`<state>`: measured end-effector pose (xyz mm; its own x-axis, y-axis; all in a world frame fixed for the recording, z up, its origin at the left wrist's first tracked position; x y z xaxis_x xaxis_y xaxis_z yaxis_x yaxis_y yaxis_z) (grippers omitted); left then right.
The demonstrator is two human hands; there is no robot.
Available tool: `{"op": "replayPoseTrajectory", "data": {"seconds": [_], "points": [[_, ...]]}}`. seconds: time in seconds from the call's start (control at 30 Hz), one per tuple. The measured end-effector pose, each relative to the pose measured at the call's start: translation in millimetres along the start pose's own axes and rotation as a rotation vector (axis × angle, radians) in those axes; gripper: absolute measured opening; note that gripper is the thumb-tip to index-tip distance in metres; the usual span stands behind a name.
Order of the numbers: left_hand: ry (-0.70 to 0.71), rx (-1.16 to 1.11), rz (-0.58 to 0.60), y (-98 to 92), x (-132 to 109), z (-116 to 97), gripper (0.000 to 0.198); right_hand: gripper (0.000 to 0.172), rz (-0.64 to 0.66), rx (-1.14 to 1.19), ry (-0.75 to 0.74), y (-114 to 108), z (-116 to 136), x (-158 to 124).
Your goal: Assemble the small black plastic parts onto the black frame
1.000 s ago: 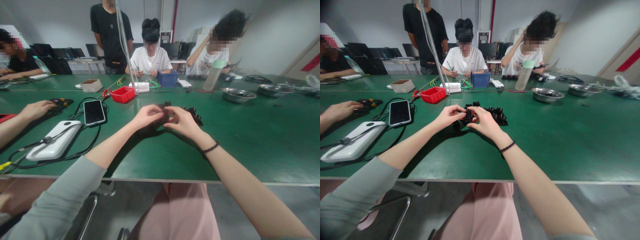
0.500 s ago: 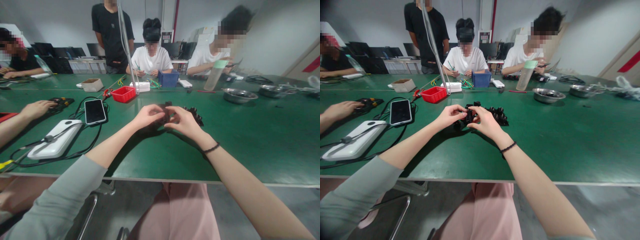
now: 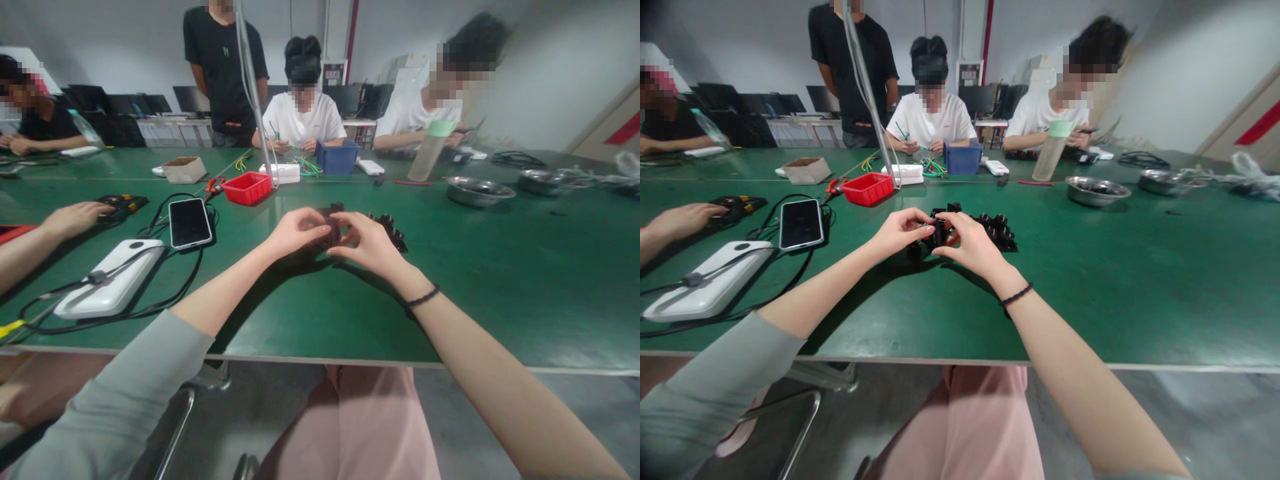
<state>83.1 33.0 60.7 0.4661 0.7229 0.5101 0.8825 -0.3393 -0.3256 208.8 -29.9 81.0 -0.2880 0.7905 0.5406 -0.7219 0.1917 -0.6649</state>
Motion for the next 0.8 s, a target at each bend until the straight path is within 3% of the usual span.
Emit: {"op": "replayPoseTrajectory", "data": {"seconds": [0.8], "points": [[-0.032,-0.075,-0.044,-6.3,2.0,9.2,0.04,0.058,-0.016,0.027,0.017,-2.4,0.7,0.3]]}}
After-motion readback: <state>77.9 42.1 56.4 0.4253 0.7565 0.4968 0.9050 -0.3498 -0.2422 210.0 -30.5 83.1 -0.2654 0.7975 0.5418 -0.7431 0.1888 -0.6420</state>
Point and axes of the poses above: each hand's wrist, its own x-axis towards the middle knuckle, its own y-axis out of the palm, z = x × y, the point moved 9 cm from there along x, towards the middle knuckle, and after that the axes turned 6 degrees about y, right-handed, at the moved point
